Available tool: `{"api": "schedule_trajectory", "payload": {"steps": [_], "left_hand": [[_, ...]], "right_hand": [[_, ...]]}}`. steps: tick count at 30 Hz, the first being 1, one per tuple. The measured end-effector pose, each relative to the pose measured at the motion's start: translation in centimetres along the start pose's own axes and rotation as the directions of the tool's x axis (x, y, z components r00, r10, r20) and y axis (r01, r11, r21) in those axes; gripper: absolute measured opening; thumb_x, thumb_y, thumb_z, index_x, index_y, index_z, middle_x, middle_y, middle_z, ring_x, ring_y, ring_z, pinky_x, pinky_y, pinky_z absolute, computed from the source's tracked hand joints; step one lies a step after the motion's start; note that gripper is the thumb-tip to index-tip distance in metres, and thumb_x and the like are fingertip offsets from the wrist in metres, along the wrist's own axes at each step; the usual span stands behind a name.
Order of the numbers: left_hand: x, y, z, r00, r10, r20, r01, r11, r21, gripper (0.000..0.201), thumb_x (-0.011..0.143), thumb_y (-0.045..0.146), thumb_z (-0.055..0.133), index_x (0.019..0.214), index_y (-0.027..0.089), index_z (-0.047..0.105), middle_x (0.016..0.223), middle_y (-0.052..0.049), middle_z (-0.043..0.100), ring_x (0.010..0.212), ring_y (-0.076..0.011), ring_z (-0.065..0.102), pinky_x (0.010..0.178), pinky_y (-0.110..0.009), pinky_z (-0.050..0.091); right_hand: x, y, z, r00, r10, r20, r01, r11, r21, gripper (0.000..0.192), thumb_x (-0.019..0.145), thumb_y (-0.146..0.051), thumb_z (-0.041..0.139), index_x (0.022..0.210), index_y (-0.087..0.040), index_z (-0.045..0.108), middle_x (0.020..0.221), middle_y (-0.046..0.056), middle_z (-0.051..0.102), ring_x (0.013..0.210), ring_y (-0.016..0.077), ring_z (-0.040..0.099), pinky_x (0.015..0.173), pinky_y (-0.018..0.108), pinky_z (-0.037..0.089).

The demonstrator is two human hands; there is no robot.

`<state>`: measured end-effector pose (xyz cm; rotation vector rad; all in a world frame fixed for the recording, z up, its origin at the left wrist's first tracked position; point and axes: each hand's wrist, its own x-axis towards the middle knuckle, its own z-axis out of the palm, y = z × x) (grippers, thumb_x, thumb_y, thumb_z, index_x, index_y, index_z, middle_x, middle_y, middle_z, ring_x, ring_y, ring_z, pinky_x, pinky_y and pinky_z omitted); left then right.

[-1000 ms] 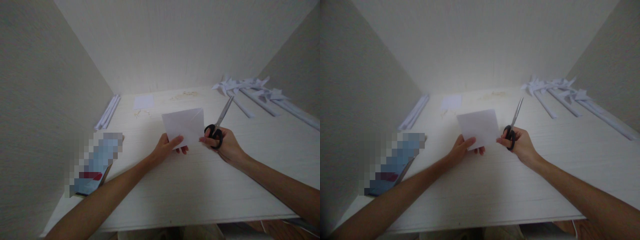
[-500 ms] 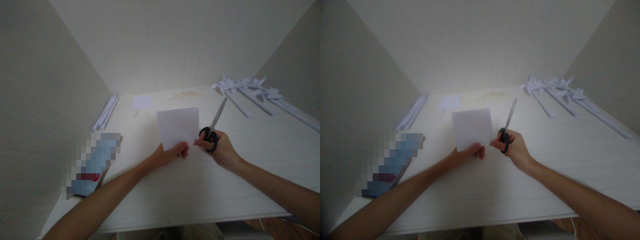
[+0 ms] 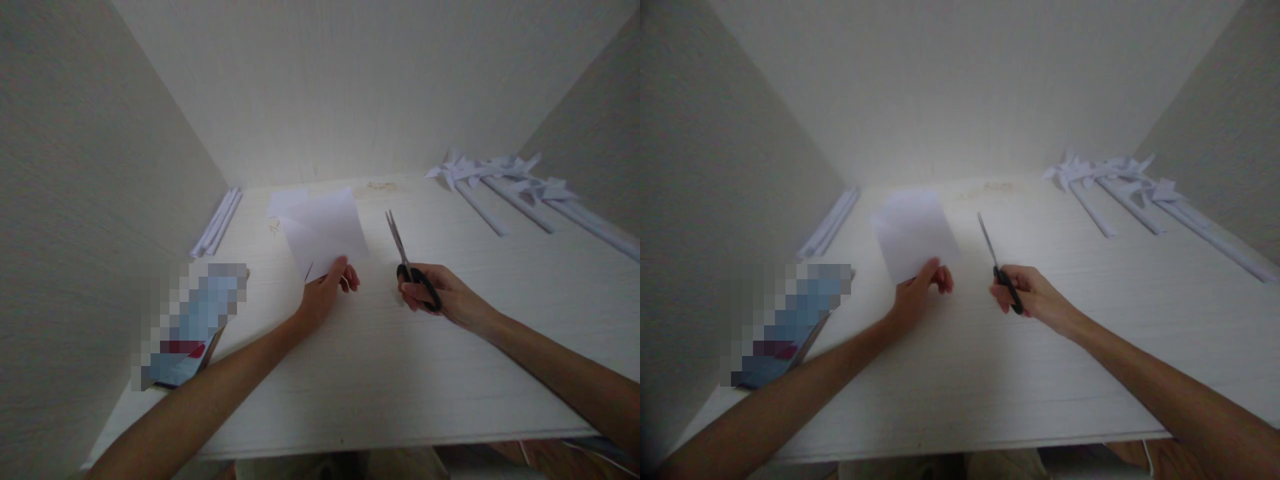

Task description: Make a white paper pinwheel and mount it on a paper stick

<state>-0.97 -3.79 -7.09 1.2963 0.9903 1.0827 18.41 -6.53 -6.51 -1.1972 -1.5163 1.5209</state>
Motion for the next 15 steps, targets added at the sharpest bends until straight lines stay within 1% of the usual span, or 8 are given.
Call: {"api": "schedule_trajectory", "payload": {"steps": [3, 6, 10, 15], "left_hand": [[0.0, 0.1, 0.0, 0.996, 0.030, -0.084, -0.033, 0.999, -0.029, 0.039, 0.078, 0.041, 0.039, 0.046, 0.018, 0.044, 0.047, 0.001, 0.049, 0.045, -0.0082, 0.046, 0.048, -0.022, 0.038], [0.0, 0.0, -0.1, 0.990, 0.069, -0.124, -0.078, 0.995, -0.068, 0.036, 0.076, 0.040, 0.040, 0.047, 0.019, 0.041, 0.046, 0.002, 0.049, 0.044, -0.0079, 0.046, 0.046, -0.022, 0.037], [0.0, -0.2, -0.1, 0.977, 0.095, -0.189, -0.115, 0.989, -0.098, 0.033, 0.075, 0.037, 0.042, 0.047, 0.019, 0.039, 0.044, 0.003, 0.049, 0.041, -0.0075, 0.045, 0.044, -0.022, 0.037], [-0.1, -0.2, -0.1, 0.966, 0.129, -0.225, -0.156, 0.982, -0.105, 0.032, 0.075, 0.033, 0.042, 0.046, 0.019, 0.039, 0.041, 0.003, 0.047, 0.040, -0.0077, 0.045, 0.044, -0.022, 0.036]], "right_hand": [[0.0, 0.0, -0.6, 0.995, -0.029, 0.099, 0.038, 0.995, -0.089, 0.027, 0.074, -0.041, 0.056, 0.071, -0.015, 0.053, 0.054, -0.002, 0.047, 0.043, 0.0058, 0.034, 0.036, 0.019, 0.023], [-0.2, -0.2, -0.6, 0.988, -0.020, 0.150, 0.047, 0.984, -0.175, 0.026, 0.075, -0.042, 0.055, 0.073, -0.016, 0.053, 0.056, -0.002, 0.045, 0.050, 0.0085, 0.038, 0.042, 0.020, 0.028], [-0.6, -0.8, -0.2, 0.988, 0.023, 0.154, 0.022, 0.958, -0.287, 0.023, 0.074, -0.040, 0.056, 0.073, -0.018, 0.050, 0.061, -0.002, 0.043, 0.053, 0.0095, 0.038, 0.045, 0.020, 0.029], [-0.7, -1.0, -0.2, 0.985, 0.001, 0.173, 0.060, 0.936, -0.348, 0.022, 0.075, -0.039, 0.053, 0.072, -0.018, 0.048, 0.061, -0.003, 0.041, 0.054, 0.0098, 0.037, 0.046, 0.021, 0.027]]}}
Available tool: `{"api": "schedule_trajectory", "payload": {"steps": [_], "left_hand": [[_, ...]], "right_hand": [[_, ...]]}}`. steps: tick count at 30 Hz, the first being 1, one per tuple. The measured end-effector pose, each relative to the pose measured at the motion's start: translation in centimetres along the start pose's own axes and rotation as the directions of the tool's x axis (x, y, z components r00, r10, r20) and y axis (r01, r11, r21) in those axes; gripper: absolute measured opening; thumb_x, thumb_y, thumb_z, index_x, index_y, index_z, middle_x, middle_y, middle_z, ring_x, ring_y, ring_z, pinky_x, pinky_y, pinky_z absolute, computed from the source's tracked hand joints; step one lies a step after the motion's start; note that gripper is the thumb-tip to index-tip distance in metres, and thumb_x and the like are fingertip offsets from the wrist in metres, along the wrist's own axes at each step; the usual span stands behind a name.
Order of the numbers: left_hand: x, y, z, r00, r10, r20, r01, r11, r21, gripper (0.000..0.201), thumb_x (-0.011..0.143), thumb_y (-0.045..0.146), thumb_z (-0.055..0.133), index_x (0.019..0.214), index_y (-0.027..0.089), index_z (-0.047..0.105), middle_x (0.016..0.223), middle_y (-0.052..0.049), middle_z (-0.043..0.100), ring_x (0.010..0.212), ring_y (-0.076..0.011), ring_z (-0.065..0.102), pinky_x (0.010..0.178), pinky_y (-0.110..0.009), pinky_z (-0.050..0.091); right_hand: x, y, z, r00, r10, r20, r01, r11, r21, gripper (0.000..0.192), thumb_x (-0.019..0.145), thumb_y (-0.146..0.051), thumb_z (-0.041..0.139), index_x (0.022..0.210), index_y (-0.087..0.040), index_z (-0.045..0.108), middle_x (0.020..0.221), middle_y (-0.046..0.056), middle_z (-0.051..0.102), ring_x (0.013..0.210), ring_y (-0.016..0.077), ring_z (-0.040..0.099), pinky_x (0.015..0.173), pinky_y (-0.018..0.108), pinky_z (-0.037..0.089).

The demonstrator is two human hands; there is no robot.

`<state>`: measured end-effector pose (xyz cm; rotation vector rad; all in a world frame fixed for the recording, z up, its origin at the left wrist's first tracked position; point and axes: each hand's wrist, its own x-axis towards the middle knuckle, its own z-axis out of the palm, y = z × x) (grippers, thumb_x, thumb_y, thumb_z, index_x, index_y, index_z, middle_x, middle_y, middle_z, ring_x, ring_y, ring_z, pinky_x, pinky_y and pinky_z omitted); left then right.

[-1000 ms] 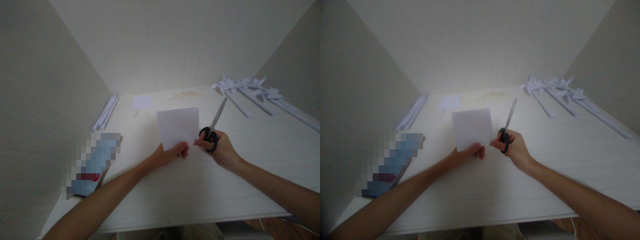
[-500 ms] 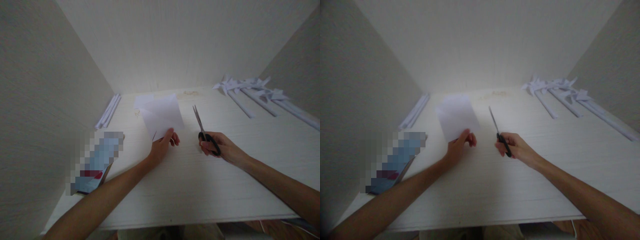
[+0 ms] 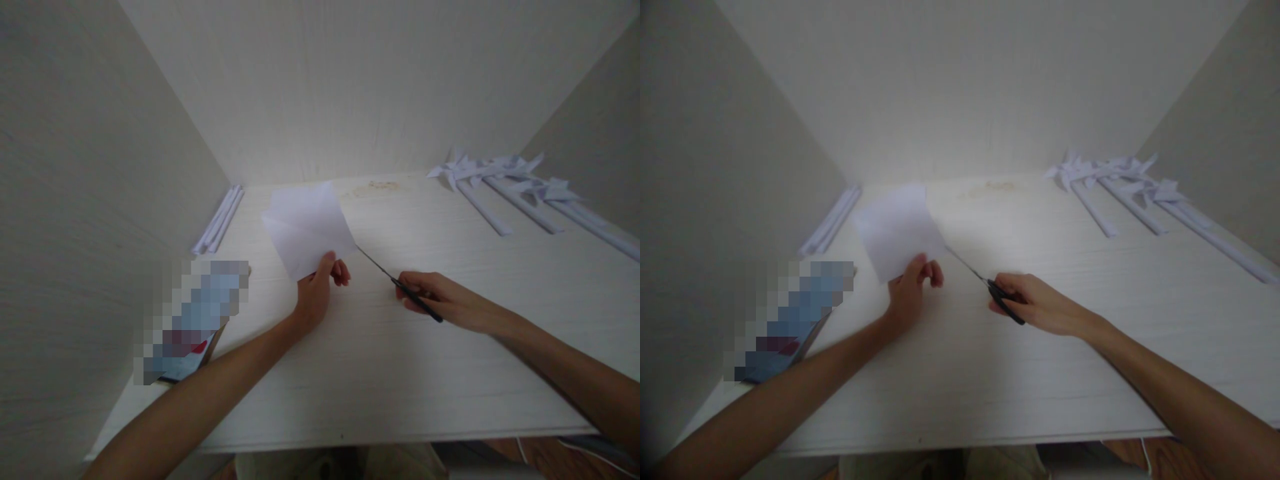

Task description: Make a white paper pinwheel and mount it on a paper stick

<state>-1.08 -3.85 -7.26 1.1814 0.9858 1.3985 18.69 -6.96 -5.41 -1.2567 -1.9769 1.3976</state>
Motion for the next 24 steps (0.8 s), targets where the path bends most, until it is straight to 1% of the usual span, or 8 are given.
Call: {"api": "schedule_trajectory", "payload": {"steps": [6, 11, 15, 24], "left_hand": [[-0.14, -0.09, -0.11, 0.999, -0.016, 0.047, 0.015, 0.999, 0.034, 0.033, 0.075, 0.032, 0.042, 0.045, 0.019, 0.039, 0.041, 0.003, 0.048, 0.040, -0.0080, 0.045, 0.044, -0.022, 0.037], [-0.26, -0.13, -0.08, 0.994, -0.033, 0.101, 0.033, 0.999, 0.007, 0.032, 0.074, 0.030, 0.043, 0.045, 0.019, 0.041, 0.041, 0.003, 0.049, 0.040, -0.0076, 0.045, 0.044, -0.022, 0.036], [-0.27, -0.08, -0.03, 0.992, -0.042, 0.115, 0.042, 0.999, 0.003, 0.031, 0.073, 0.030, 0.043, 0.044, 0.018, 0.041, 0.041, 0.003, 0.049, 0.039, -0.0070, 0.045, 0.043, -0.021, 0.036], [-0.29, -0.40, -0.27, 0.985, -0.065, 0.161, 0.067, 0.998, -0.006, 0.031, 0.073, 0.030, 0.043, 0.044, 0.018, 0.041, 0.041, 0.003, 0.050, 0.038, -0.0065, 0.045, 0.044, -0.021, 0.036]], "right_hand": [[0.08, 0.07, -0.02, 0.999, 0.011, 0.035, -0.009, 0.999, -0.038, 0.024, 0.078, -0.041, 0.049, 0.073, -0.018, 0.046, 0.062, -0.002, 0.040, 0.056, 0.0103, 0.037, 0.047, 0.022, 0.027], [0.09, 0.23, -0.02, 0.999, 0.014, 0.042, -0.011, 0.998, -0.067, 0.025, 0.079, -0.042, 0.047, 0.073, -0.018, 0.045, 0.061, -0.003, 0.039, 0.054, 0.0099, 0.036, 0.047, 0.022, 0.026], [0.13, 0.34, -0.12, 0.999, 0.003, 0.048, 0.002, 0.995, -0.096, 0.024, 0.079, -0.040, 0.047, 0.073, -0.017, 0.045, 0.063, -0.002, 0.041, 0.056, 0.0101, 0.038, 0.048, 0.022, 0.028], [0.07, 0.04, -0.10, 0.998, 0.033, 0.050, -0.028, 0.995, -0.099, 0.024, 0.078, -0.041, 0.047, 0.074, -0.017, 0.046, 0.065, -0.001, 0.042, 0.057, 0.0105, 0.039, 0.049, 0.023, 0.029]]}}
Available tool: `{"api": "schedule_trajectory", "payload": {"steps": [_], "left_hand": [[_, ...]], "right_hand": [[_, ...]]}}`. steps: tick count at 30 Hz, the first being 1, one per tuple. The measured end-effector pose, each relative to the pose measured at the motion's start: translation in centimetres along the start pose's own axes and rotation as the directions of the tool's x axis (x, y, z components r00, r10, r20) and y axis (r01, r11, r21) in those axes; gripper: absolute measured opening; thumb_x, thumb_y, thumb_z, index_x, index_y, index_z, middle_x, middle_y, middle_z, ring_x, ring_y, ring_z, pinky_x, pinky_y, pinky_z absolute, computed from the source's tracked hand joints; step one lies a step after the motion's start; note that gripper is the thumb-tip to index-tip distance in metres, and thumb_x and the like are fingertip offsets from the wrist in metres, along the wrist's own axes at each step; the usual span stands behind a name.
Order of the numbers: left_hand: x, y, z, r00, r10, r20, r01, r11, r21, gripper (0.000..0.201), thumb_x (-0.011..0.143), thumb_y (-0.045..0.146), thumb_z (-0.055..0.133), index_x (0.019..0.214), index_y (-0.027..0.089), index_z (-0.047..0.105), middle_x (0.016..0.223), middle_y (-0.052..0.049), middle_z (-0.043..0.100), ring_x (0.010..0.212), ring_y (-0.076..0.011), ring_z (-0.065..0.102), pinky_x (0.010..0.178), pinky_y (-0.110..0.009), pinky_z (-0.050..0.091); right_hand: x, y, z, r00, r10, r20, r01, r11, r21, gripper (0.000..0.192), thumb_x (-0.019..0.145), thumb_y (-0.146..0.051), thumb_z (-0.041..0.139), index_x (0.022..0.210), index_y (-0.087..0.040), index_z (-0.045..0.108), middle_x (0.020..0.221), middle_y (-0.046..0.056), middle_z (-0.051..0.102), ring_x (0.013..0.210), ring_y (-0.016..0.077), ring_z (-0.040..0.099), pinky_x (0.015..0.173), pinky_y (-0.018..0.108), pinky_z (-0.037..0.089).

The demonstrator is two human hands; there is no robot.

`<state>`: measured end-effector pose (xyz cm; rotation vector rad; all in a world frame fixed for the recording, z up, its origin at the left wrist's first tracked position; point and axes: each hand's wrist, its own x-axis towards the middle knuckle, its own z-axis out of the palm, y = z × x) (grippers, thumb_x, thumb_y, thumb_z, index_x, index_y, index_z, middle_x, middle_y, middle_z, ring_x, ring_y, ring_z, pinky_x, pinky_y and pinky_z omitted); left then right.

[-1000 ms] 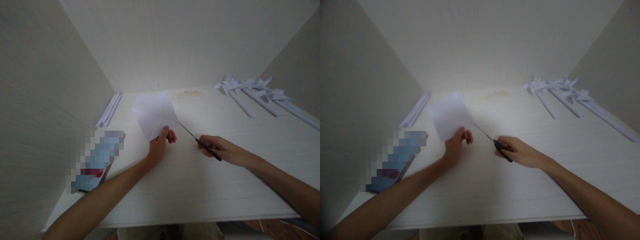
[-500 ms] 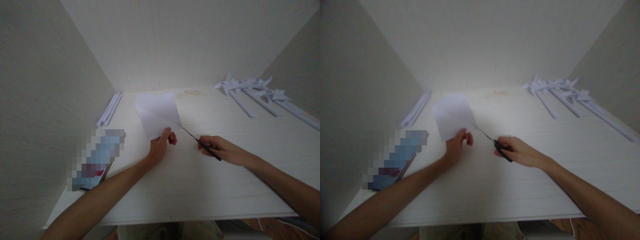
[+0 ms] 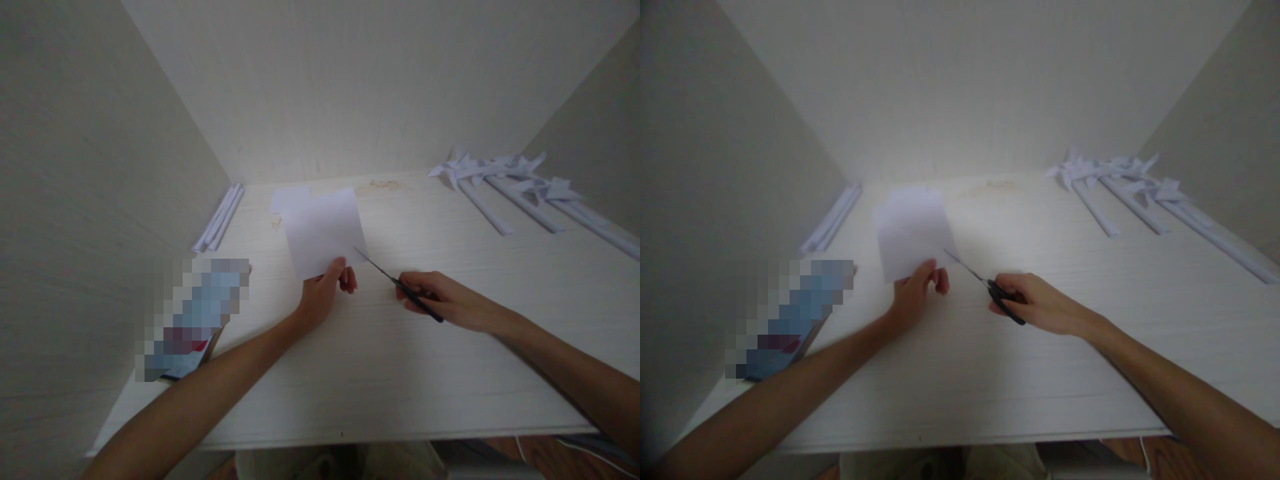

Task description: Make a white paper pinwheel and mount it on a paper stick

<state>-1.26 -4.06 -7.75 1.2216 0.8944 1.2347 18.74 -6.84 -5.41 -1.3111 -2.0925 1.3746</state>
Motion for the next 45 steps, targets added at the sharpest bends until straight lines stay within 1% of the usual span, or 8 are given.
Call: {"api": "schedule_trajectory", "payload": {"steps": [5, 10, 15, 21, 26, 30, 34, 45], "left_hand": [[-0.01, 0.00, 0.00, 1.000, -0.005, -0.003, 0.005, 1.000, -0.013, 0.030, 0.072, 0.030, 0.044, 0.044, 0.019, 0.040, 0.041, 0.003, 0.050, 0.039, -0.0066, 0.045, 0.045, -0.021, 0.036], [-0.05, 0.14, 0.09, 1.000, -0.010, 0.006, 0.010, 1.000, -0.016, 0.030, 0.071, 0.031, 0.043, 0.044, 0.019, 0.040, 0.042, 0.003, 0.051, 0.040, -0.0069, 0.046, 0.045, -0.022, 0.037], [0.04, 0.21, 0.18, 1.000, -0.010, 0.018, 0.010, 1.000, -0.018, 0.028, 0.072, 0.031, 0.046, 0.047, 0.017, 0.045, 0.045, 0.002, 0.052, 0.040, -0.0065, 0.047, 0.043, -0.021, 0.036], [0.03, 0.57, 0.49, 0.999, -0.041, 0.025, 0.039, 0.997, 0.063, 0.029, 0.073, 0.032, 0.046, 0.049, 0.015, 0.052, 0.050, 0.001, 0.055, 0.041, -0.0057, 0.046, 0.043, -0.020, 0.037], [-0.02, 0.42, 0.41, 0.998, -0.007, 0.067, 0.001, 0.996, 0.095, 0.027, 0.075, 0.033, 0.046, 0.060, 0.015, 0.058, 0.051, 0.000, 0.056, 0.043, -0.0071, 0.048, 0.043, -0.020, 0.037], [-0.08, 0.20, 0.23, 0.996, 0.006, 0.088, -0.015, 0.994, 0.104, 0.027, 0.078, 0.033, 0.044, 0.069, 0.014, 0.061, 0.056, -0.002, 0.061, 0.047, -0.0085, 0.050, 0.045, -0.020, 0.039], [-0.19, 0.13, 0.14, 0.995, 0.020, 0.103, -0.033, 0.992, 0.121, 0.029, 0.079, 0.034, 0.043, 0.071, 0.013, 0.062, 0.060, -0.005, 0.064, 0.050, -0.0099, 0.053, 0.046, -0.021, 0.040], [-0.24, 0.12, 0.18, 0.995, 0.024, 0.093, -0.037, 0.990, 0.139, 0.029, 0.077, 0.034, 0.043, 0.069, 0.013, 0.062, 0.057, -0.005, 0.063, 0.048, -0.0105, 0.051, 0.046, -0.022, 0.040]], "right_hand": [[0.01, 0.08, -0.03, 1.000, -0.014, 0.021, 0.014, 1.000, 0.000, 0.026, 0.078, -0.043, 0.047, 0.074, -0.017, 0.046, 0.065, -0.002, 0.040, 0.056, 0.0100, 0.037, 0.048, 0.023, 0.028], [0.00, 0.13, -0.02, 1.000, -0.014, 0.004, 0.014, 1.000, -0.027, 0.025, 0.078, -0.042, 0.047, 0.073, -0.018, 0.046, 0.062, -0.003, 0.039, 0.055, 0.0099, 0.037, 0.047, 0.022, 0.027], [0.00, -0.02, 0.00, 1.000, -0.006, 0.002, 0.006, 1.000, -0.029, 0.026, 0.078, -0.042, 0.047, 0.073, -0.017, 0.046, 0.061, -0.003, 0.038, 0.053, 0.0094, 0.036, 0.046, 0.022, 0.026], [0.04, 0.12, 0.00, 1.000, -0.015, 0.017, 0.015, 1.000, -0.011, 0.026, 0.079, -0.043, 0.047, 0.074, -0.017, 0.046, 0.061, -0.003, 0.038, 0.054, 0.0096, 0.037, 0.046, 0.022, 0.027], [0.04, 0.23, 0.00, 1.000, -0.017, 0.022, 0.017, 1.000, -0.013, 0.025, 0.079, -0.042, 0.047, 0.074, -0.017, 0.046, 0.061, -0.004, 0.038, 0.053, 0.0094, 0.036, 0.046, 0.022, 0.027], [-0.02, 0.18, 0.09, 0.999, 0.000, 0.032, 0.000, 1.000, -0.018, 0.025, 0.078, -0.042, 0.048, 0.075, -0.018, 0.046, 0.061, -0.003, 0.039, 0.053, 0.0095, 0.038, 0.045, 0.022, 0.027], [-0.06, 0.13, 0.17, 0.999, 0.014, 0.041, -0.012, 0.999, -0.033, 0.025, 0.078, -0.043, 0.049, 0.075, -0.018, 0.046, 0.062, -0.003, 0.040, 0.053, 0.0091, 0.038, 0.046, 0.022, 0.028], [-0.06, 0.15, 0.17, 0.999, -0.009, 0.034, 0.011, 0.999, -0.047, 0.024, 0.078, -0.041, 0.048, 0.073, -0.018, 0.047, 0.061, -0.003, 0.041, 0.052, 0.0087, 0.037, 0.045, 0.021, 0.029]]}}
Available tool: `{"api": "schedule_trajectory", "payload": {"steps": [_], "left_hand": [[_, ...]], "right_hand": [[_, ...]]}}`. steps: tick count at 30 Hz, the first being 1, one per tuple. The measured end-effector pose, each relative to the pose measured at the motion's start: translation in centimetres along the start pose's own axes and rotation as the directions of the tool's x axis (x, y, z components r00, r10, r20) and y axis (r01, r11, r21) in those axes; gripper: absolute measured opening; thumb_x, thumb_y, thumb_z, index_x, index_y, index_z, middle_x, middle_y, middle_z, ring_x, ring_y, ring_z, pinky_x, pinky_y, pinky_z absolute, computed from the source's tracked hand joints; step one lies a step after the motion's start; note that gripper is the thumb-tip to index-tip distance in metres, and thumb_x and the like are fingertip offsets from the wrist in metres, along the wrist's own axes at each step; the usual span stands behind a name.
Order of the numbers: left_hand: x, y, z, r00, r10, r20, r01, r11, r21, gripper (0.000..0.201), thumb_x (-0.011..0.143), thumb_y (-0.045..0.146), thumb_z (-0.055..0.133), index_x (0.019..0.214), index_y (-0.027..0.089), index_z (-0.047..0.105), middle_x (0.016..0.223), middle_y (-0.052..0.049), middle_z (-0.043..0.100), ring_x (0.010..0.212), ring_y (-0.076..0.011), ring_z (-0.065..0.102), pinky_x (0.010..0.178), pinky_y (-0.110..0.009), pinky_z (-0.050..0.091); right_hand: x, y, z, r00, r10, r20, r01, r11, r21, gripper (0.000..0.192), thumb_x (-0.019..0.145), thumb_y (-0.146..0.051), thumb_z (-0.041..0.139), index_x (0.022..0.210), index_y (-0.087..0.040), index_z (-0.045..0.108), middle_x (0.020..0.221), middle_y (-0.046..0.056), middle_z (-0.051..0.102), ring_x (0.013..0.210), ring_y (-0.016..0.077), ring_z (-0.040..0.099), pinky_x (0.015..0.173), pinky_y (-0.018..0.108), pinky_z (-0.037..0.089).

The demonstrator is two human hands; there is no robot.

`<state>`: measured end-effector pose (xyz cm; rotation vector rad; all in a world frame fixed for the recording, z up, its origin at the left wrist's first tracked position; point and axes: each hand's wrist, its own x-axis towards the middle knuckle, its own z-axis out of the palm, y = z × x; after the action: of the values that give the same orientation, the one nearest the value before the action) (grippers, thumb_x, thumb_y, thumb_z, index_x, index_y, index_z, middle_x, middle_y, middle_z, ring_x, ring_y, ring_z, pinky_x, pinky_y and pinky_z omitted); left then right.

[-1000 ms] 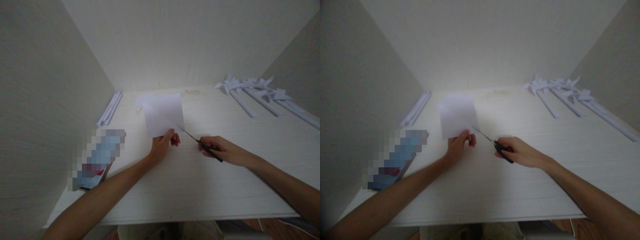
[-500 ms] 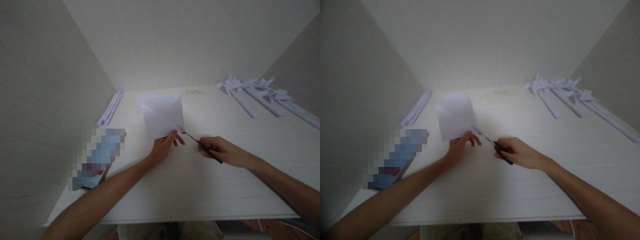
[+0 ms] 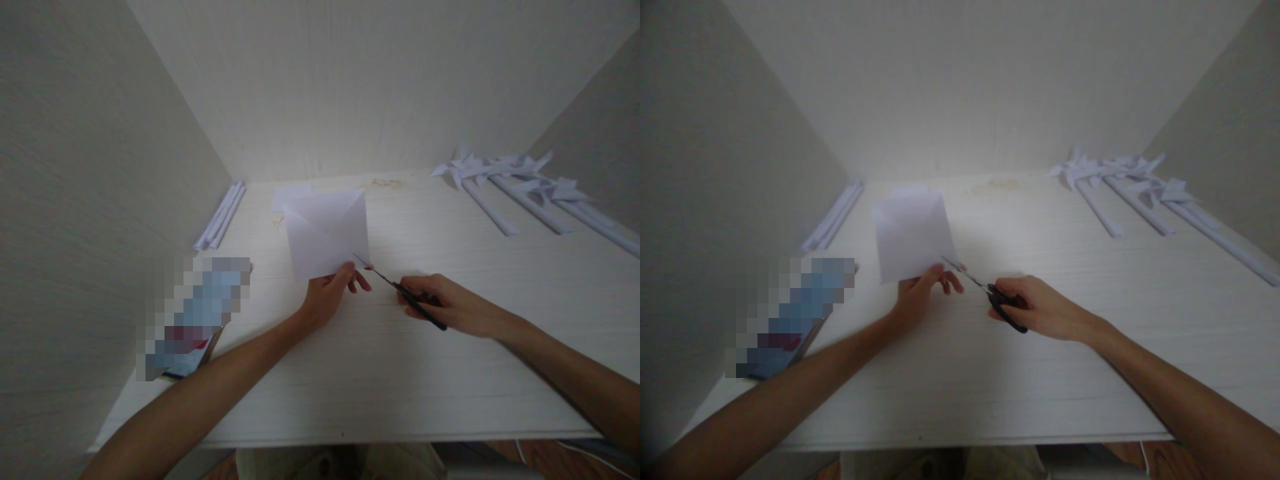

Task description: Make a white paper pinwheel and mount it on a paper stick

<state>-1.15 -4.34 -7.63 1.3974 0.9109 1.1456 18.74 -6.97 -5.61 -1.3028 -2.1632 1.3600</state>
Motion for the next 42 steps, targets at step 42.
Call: {"api": "schedule_trajectory", "payload": {"steps": [42], "left_hand": [[0.00, 0.45, 0.14, 1.000, 0.003, 0.005, -0.003, 1.000, -0.012, 0.028, 0.075, 0.034, 0.043, 0.069, 0.014, 0.061, 0.064, -0.005, 0.065, 0.048, -0.0104, 0.054, 0.046, -0.023, 0.041]], "right_hand": [[-0.13, 0.17, -0.07, 1.000, -0.002, 0.025, 0.002, 1.000, 0.002, 0.024, 0.079, -0.041, 0.048, 0.076, -0.017, 0.048, 0.064, -0.001, 0.045, 0.055, 0.0099, 0.041, 0.047, 0.022, 0.033]]}}
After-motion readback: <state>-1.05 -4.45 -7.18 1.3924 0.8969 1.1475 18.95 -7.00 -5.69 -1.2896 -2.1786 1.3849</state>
